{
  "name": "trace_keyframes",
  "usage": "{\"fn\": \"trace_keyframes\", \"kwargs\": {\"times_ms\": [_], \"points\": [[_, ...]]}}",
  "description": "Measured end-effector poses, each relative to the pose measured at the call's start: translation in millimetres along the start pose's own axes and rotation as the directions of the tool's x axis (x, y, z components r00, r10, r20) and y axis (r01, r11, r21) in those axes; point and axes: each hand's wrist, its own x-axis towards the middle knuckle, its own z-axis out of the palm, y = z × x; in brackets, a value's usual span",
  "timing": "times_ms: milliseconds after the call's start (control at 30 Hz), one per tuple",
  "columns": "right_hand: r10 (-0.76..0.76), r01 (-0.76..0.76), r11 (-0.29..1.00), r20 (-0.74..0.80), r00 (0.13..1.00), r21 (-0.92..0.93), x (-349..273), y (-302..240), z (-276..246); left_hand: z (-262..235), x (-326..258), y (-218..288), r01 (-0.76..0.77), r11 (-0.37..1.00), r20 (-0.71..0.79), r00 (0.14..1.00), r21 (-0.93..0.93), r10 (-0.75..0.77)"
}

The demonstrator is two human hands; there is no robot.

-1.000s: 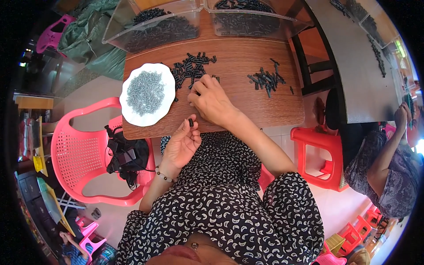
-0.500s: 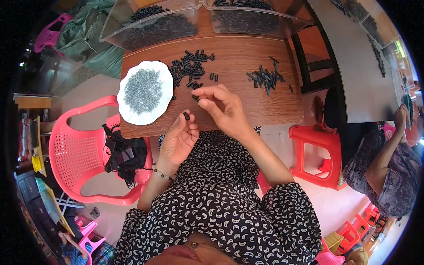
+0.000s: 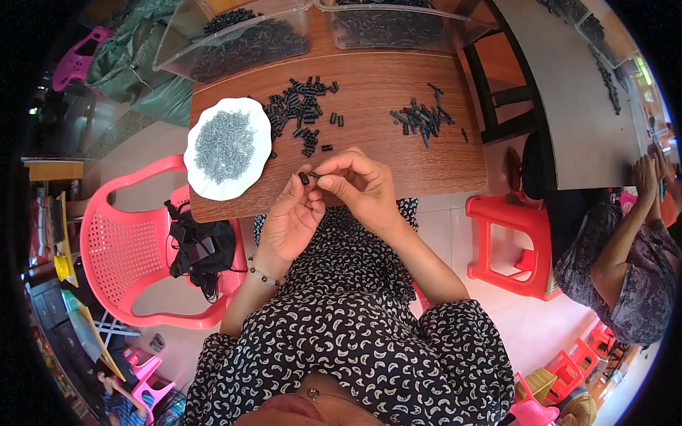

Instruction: The person assembles components by taking metal pins from a plate and inserting them into plastic pieces by hand.

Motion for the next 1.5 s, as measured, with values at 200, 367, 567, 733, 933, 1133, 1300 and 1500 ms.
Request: {"fn": "trace_keyframes", "kwargs": {"times_ms": [200, 367, 567, 733, 933, 1133, 1300, 1500], "points": [[-0.035, 0.031, 0.995, -0.039, 0.999, -0.093, -5.0, -1.0, -0.2, -2.4, 0.6, -1.2, -0.028, 1.0, -0.011, 1.0, -0.009, 0.028], [0.011, -0.011, 1.0, -0.06, 0.998, -0.009, -9.3, -3.4, 3.6, -4.2, 1.0, -4.1, -0.043, 0.999, 0.015, 0.999, 0.006, 0.043], [0.089, -0.084, 0.994, -0.07, 0.994, 0.066, -15.9, 2.5, 6.0, -0.8, -0.1, -9.5, -0.08, 0.995, 0.027, 0.997, 0.06, 0.078], [0.055, -0.051, 0.997, -0.08, 0.995, 0.051, -18.3, 6.6, 4.6, -1.2, -0.9, -12.0, -0.083, 0.993, 0.034, 0.996, 0.08, 0.08], [0.047, -0.042, 0.998, -0.101, 0.994, 0.056, -19.1, 8.7, 4.1, -1.3, 1.0, -14.2, -0.08, 0.993, 0.055, 0.996, 0.084, 0.075], [-0.004, 0.001, 1.0, -0.105, 0.994, -0.029, -19.0, 10.1, 3.0, -0.1, 2.0, -15.4, -0.108, 0.987, 0.058, 0.993, 0.119, 0.102], [-0.064, 0.053, 0.994, -0.11, 0.992, -0.099, -19.5, 10.6, 5.2, -0.6, 2.1, -16.0, -0.127, 0.98, 0.066, 0.991, 0.15, 0.118], [-0.153, 0.122, 0.923, -0.058, 0.986, -0.364, -19.7, 10.1, 0.9, -1.7, 2.4, -16.2, -0.114, 0.982, 0.07, 0.992, 0.154, 0.104]]}}
